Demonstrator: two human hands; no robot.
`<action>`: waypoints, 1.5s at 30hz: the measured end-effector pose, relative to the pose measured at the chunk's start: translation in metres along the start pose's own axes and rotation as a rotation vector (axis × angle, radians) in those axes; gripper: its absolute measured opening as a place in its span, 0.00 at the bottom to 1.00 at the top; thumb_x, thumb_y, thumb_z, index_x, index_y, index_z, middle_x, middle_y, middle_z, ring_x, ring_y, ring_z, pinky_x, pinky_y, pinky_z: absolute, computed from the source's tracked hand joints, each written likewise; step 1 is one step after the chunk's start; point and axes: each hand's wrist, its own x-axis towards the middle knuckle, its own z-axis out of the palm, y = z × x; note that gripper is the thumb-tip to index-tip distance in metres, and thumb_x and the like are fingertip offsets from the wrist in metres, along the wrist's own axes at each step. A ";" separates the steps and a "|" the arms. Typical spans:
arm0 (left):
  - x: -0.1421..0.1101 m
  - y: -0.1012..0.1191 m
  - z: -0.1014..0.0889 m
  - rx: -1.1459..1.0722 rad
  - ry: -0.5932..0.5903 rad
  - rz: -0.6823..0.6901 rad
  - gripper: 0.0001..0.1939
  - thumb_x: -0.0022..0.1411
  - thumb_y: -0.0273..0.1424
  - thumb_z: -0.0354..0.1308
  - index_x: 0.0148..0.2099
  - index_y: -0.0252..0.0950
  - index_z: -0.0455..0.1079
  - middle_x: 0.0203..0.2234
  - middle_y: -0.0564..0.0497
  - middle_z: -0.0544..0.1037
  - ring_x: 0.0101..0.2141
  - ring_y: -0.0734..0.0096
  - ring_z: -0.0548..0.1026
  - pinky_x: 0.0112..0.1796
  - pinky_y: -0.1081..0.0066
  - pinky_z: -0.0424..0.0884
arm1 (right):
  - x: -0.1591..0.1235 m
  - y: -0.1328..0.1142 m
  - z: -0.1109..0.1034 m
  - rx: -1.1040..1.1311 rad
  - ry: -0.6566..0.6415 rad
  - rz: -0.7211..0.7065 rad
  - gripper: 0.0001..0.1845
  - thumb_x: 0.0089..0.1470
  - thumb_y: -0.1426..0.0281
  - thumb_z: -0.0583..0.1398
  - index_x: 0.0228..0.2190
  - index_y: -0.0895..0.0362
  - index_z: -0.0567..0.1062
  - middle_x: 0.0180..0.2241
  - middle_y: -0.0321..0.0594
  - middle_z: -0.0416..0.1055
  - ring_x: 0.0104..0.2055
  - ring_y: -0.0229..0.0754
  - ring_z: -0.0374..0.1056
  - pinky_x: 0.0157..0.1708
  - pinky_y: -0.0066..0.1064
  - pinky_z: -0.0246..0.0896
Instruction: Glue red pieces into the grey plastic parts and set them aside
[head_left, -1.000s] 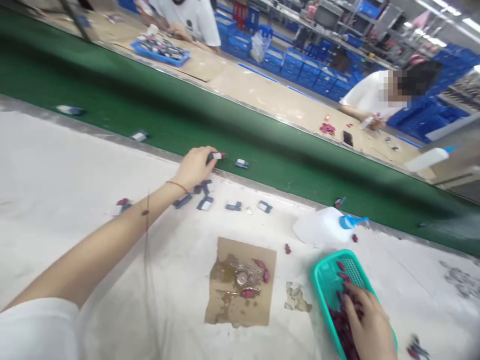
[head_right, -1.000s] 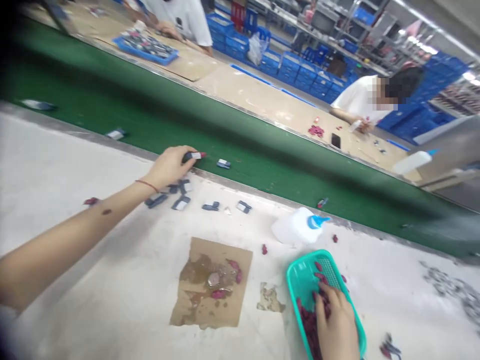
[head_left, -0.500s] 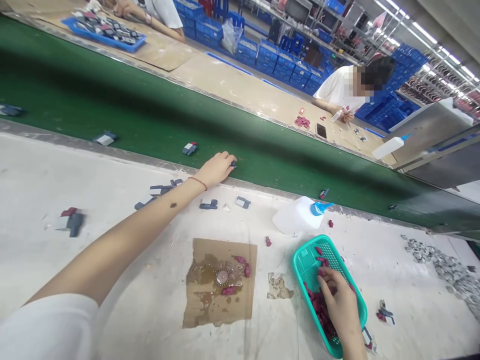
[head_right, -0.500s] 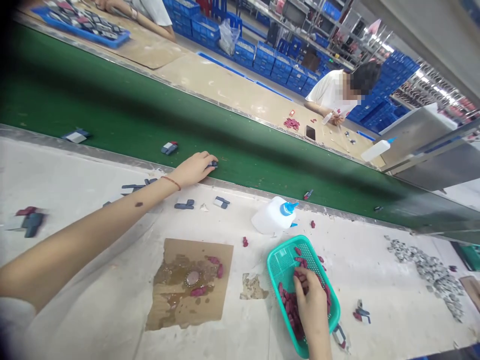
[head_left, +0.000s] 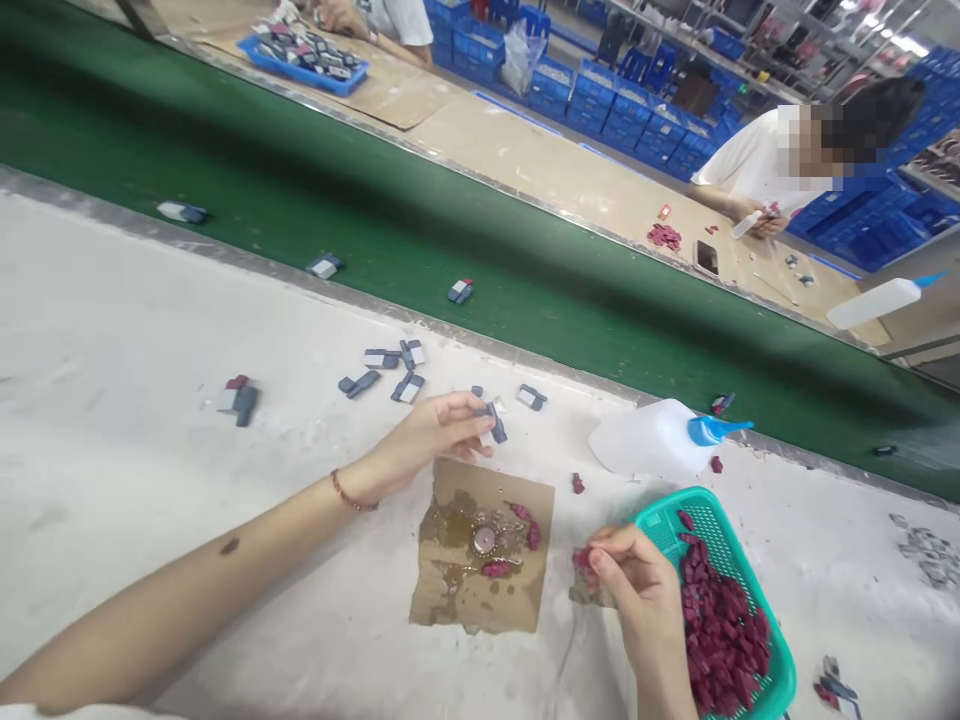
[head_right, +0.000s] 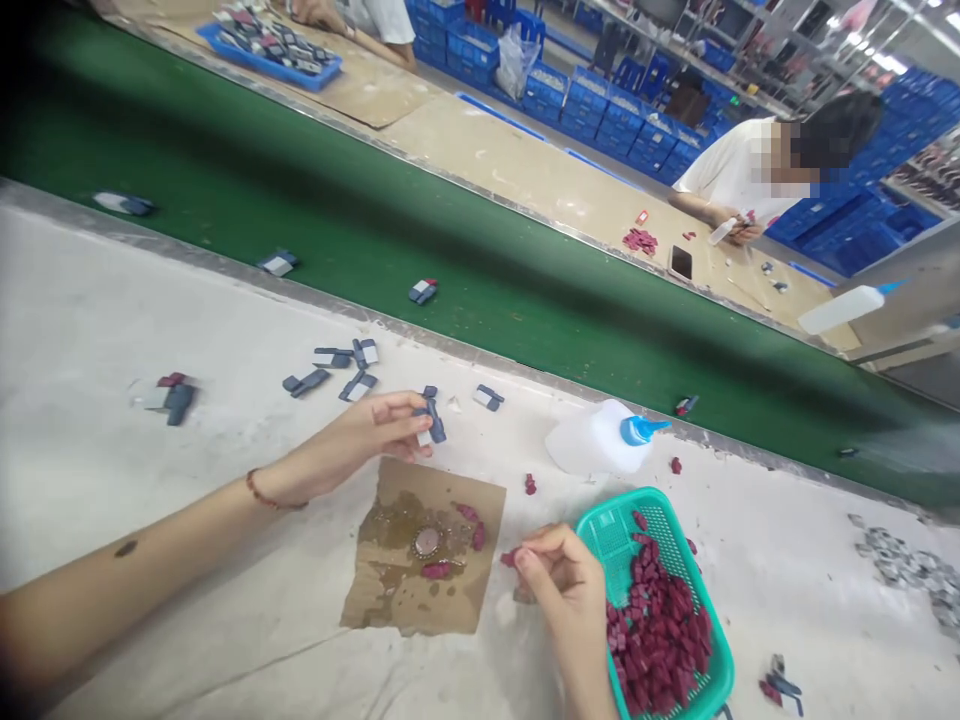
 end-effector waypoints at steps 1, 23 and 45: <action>-0.006 -0.004 -0.003 0.018 0.014 -0.008 0.20 0.47 0.39 0.71 0.38 0.35 0.69 0.24 0.55 0.76 0.24 0.73 0.74 0.25 0.75 0.67 | 0.003 0.000 0.009 -0.024 -0.040 0.006 0.17 0.49 0.56 0.67 0.22 0.56 0.73 0.19 0.36 0.70 0.18 0.35 0.63 0.16 0.25 0.60; -0.048 -0.060 -0.007 0.043 -0.070 0.141 0.16 0.53 0.35 0.68 0.42 0.35 0.70 0.38 0.47 0.77 0.38 0.66 0.75 0.39 0.67 0.72 | 0.014 0.016 0.069 -0.819 -0.394 -0.461 0.18 0.67 0.66 0.49 0.25 0.53 0.67 0.19 0.35 0.70 0.19 0.39 0.66 0.21 0.28 0.56; -0.058 -0.066 -0.009 0.643 -0.118 0.447 0.17 0.69 0.33 0.47 0.58 0.38 0.63 0.52 0.42 0.73 0.50 0.58 0.71 0.52 0.60 0.68 | 0.014 0.014 0.069 -0.504 -0.383 -0.232 0.16 0.63 0.62 0.55 0.25 0.54 0.70 0.20 0.36 0.73 0.21 0.38 0.68 0.21 0.27 0.61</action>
